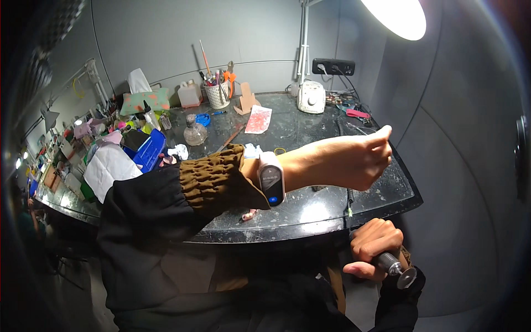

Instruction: The person uses a rotary tool to shape and smooth the edges of a pink dental base. They also handle the base with their hands, use tweezers to pick up a small object, and operate a smartwatch on their wrist.

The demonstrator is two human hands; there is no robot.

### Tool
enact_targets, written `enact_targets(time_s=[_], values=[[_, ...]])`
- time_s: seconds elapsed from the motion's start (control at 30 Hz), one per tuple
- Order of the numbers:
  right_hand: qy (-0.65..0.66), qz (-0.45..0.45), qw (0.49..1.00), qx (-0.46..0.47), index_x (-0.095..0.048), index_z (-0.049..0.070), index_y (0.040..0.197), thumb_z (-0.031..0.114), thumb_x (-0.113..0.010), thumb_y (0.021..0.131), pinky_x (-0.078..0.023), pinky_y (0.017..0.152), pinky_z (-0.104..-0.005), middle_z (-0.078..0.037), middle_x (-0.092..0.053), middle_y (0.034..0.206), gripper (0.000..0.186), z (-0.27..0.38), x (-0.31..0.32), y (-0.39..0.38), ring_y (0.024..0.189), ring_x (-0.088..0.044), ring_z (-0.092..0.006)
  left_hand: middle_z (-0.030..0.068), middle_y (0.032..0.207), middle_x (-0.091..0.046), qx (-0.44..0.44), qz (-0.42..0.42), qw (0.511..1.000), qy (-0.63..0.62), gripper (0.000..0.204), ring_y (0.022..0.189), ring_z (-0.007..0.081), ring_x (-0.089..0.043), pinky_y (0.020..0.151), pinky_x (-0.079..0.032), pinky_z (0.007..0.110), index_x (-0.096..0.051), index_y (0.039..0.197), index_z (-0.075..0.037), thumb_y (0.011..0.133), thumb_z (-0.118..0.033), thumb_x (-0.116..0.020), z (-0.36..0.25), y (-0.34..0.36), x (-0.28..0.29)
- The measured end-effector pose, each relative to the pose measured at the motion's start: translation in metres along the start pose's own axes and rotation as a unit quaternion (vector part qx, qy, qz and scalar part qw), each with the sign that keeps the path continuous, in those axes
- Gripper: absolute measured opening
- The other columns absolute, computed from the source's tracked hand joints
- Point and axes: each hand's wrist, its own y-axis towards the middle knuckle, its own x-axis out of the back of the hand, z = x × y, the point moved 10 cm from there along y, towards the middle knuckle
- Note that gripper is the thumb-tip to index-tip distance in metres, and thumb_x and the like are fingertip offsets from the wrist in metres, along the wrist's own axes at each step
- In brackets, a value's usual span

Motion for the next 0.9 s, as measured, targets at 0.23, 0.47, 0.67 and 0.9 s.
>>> enact_targets(time_s=[0.23, 0.47, 0.67, 0.9], values=[[-0.101, 0.004, 0.995, -0.007, -0.028, 0.012, 0.044, 0.009, -0.074, 0.074, -0.026, 0.039, -0.0278, 0.000, -0.034, 0.039, 0.055, -0.009, 0.002, -0.002, 0.032, -0.035, -0.0167, -0.0015, 0.079, -0.057, -0.017, -0.001, 0.999, -0.028, 0.009, 0.085, 0.0152, -0.058, 0.100, -0.041, 0.039, -0.061, 0.073, -0.010, 0.071, -0.019, -0.062, 0.004, 0.004, 0.008], [-0.151, 0.021, 0.988, -0.014, -0.032, 0.011, 0.045, 0.007, -0.076, 0.069, -0.028, 0.039, -0.0280, -0.001, -0.039, 0.041, 0.051, -0.017, -0.004, 0.007, 0.034, -0.039, -0.0164, -0.0011, 0.078, -0.057, 0.008, -0.041, 0.996, -0.075, 0.009, 0.084, 0.0152, -0.058, 0.098, -0.043, 0.038, -0.060, 0.072, -0.010, 0.070, -0.018, -0.063, 0.004, -0.005, 0.007], [-0.196, 0.019, 0.980, 0.009, -0.039, 0.014, 0.044, 0.008, -0.080, 0.065, -0.033, 0.037, -0.0275, 0.001, -0.043, 0.041, 0.046, -0.027, 0.005, 0.006, 0.036, -0.046, -0.0157, 0.0022, 0.077, -0.059, 0.140, 0.052, 0.942, -0.300, 0.010, 0.082, 0.0162, -0.061, 0.084, -0.047, 0.030, -0.056, 0.075, -0.008, 0.071, -0.014, -0.063, 0.020, -0.021, -0.006], [-0.343, 0.036, 0.939, 0.018, -0.068, 0.008, 0.106, 0.021, -0.085, 0.063, -0.030, 0.039, -0.0223, 0.006, -0.046, 0.045, 0.047, -0.015, -0.008, 0.036, 0.037, -0.041, -0.0074, 0.0038, 0.063, -0.057, 0.126, 0.184, 0.924, -0.310, 0.011, 0.064, 0.0178, -0.063, 0.061, -0.047, 0.028, -0.055, 0.070, -0.007, 0.072, -0.015, -0.063, -0.014, -0.049, -0.036]])
